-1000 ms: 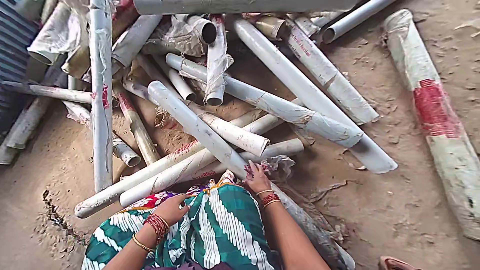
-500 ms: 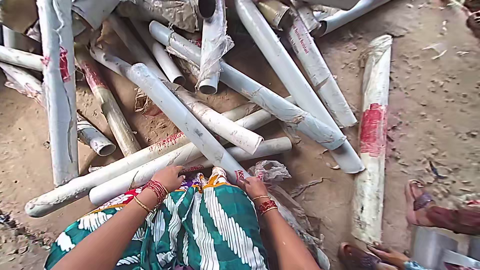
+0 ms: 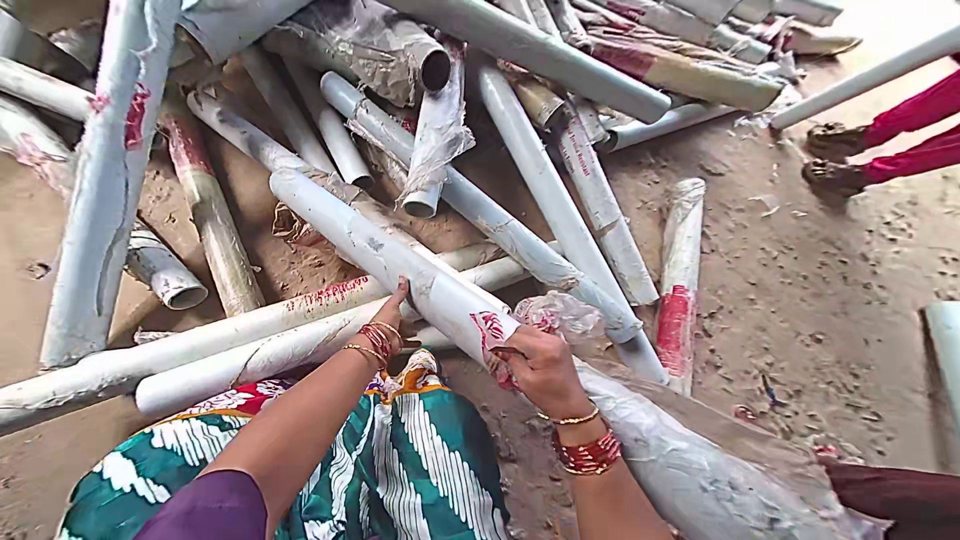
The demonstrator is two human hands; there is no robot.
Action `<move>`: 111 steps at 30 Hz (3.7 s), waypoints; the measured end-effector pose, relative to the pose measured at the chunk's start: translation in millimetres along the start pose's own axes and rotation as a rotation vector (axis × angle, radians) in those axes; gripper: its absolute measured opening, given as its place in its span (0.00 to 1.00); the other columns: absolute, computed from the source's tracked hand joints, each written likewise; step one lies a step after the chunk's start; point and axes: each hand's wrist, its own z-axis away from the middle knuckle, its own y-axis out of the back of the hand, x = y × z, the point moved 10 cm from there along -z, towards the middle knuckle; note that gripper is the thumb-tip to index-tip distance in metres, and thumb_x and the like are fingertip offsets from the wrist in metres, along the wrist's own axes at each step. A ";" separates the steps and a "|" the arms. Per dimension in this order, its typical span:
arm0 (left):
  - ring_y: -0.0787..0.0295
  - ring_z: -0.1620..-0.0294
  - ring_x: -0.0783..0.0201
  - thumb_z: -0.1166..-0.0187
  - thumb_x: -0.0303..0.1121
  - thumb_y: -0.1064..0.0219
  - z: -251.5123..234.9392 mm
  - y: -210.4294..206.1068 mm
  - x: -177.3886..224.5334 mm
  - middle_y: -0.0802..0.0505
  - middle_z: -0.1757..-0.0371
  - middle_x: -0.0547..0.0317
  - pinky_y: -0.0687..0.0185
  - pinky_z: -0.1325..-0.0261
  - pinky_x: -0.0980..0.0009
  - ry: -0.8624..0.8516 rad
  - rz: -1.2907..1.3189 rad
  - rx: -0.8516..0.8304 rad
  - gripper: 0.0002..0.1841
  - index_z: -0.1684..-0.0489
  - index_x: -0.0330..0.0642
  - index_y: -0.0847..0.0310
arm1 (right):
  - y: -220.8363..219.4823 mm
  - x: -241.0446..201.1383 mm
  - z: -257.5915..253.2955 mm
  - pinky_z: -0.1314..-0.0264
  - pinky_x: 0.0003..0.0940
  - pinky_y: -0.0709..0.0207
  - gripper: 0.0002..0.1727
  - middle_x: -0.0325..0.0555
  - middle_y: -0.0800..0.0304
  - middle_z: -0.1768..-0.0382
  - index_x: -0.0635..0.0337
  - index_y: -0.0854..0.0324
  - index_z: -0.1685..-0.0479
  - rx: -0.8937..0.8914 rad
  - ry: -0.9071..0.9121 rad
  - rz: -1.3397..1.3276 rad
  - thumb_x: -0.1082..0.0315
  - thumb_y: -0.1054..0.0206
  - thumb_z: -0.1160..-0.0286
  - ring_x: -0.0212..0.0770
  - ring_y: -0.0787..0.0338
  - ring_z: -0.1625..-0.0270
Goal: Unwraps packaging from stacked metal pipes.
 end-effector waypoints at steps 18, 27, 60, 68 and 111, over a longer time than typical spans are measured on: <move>0.21 0.27 0.44 0.17 0.63 0.43 92.1 191.4 -6.4 0.19 0.25 0.43 0.22 0.35 0.37 -0.219 0.684 0.211 0.35 0.18 0.49 0.34 | -63.6 -166.4 -30.3 0.73 0.45 0.21 0.11 0.54 0.12 0.74 0.65 0.15 0.79 -0.137 0.475 -0.036 0.74 0.40 0.32 0.50 0.10 0.72; 0.78 0.07 0.23 0.38 0.56 0.19 94.2 212.4 31.4 0.67 0.08 0.20 0.78 0.12 0.28 -0.662 -1.083 0.559 0.68 0.07 0.25 0.67 | -196.2 -117.8 -78.4 0.44 0.57 0.21 0.11 0.62 0.08 0.64 0.75 0.12 0.71 -0.499 0.098 -0.110 0.75 0.37 0.29 0.58 0.09 0.53; 0.45 0.19 0.09 0.34 0.23 0.24 -38.3 147.1 48.9 0.46 0.13 0.13 0.35 0.34 0.19 -0.387 -1.739 0.265 0.51 0.08 0.27 0.56 | -224.3 21.2 -61.2 0.87 0.21 0.47 0.07 0.38 0.31 0.80 0.61 0.29 0.54 -0.179 -1.172 -0.754 0.68 0.36 0.14 0.26 0.40 0.88; 0.50 0.15 0.13 0.33 0.27 0.21 -49.4 116.8 21.6 0.48 0.11 0.17 0.31 0.35 0.20 -0.282 -1.814 0.112 0.53 0.09 0.25 0.58 | -186.5 66.0 -10.1 0.88 0.21 0.49 0.05 0.36 0.33 0.79 0.59 0.27 0.53 -0.113 -1.307 -0.657 0.68 0.37 0.14 0.26 0.42 0.88; 0.38 0.14 0.29 0.33 0.58 0.21 -105.7 84.0 79.7 0.30 0.15 0.30 0.48 0.13 0.35 -0.483 -2.078 -0.127 0.54 0.10 0.35 0.43 | -133.0 169.0 82.8 0.56 0.66 0.20 0.14 0.71 0.10 0.60 0.73 0.21 0.43 -1.068 -0.250 0.534 0.75 0.46 0.19 0.72 0.08 0.53</move>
